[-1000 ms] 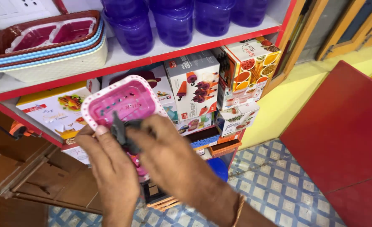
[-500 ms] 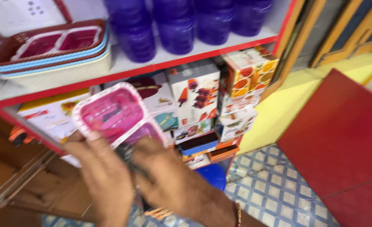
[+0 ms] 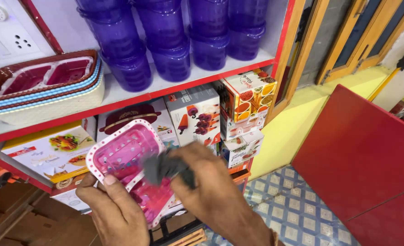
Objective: The person wipes several plastic containers and trays with a grey cloth. They handle a light blue rectangular container, a brown rectangular tray, a pink divided container, and a clear divided container, wiping each one thoroughly before placing it on a shelf.
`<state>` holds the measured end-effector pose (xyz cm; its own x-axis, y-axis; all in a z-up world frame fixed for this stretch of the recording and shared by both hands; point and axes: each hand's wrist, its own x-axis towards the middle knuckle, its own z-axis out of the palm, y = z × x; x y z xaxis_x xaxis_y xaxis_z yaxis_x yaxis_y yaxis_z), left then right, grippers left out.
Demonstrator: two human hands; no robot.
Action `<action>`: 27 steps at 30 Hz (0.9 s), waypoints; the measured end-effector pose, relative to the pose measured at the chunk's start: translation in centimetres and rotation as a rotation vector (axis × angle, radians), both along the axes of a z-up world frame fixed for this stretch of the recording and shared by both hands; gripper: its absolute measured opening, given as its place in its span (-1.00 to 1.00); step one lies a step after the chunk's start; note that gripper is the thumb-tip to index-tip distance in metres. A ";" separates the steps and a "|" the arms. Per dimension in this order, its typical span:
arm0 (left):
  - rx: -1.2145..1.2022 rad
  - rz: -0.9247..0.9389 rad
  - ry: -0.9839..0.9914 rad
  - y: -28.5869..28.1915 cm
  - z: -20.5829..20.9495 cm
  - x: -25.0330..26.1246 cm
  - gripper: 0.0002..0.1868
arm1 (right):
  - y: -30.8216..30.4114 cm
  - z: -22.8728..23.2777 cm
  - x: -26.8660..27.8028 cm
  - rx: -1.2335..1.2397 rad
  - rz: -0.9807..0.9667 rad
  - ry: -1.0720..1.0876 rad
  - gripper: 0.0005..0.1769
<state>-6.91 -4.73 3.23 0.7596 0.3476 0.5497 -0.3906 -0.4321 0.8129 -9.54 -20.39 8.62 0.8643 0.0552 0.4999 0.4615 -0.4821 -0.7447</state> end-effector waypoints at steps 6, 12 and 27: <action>0.208 -0.040 -0.173 -1.2 -0.5 -0.2 -0.69 | 0.8 0.2 -0.4 -0.066 0.144 -0.333 -0.53; 0.196 0.001 0.137 0.0 0.0 0.3 -0.61 | 0.9 1.7 1.6 0.034 -0.127 -0.354 -0.54; -0.412 -0.643 0.361 3.6 -0.4 2.4 -0.58 | -1.6 0.8 4.7 -0.072 0.051 -0.218 -0.43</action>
<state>-4.54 -1.12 2.86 0.9828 -0.0932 0.1596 -0.1453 0.1435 0.9789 -4.80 -21.95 9.43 0.7315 0.1379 0.6678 0.6328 -0.5021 -0.5895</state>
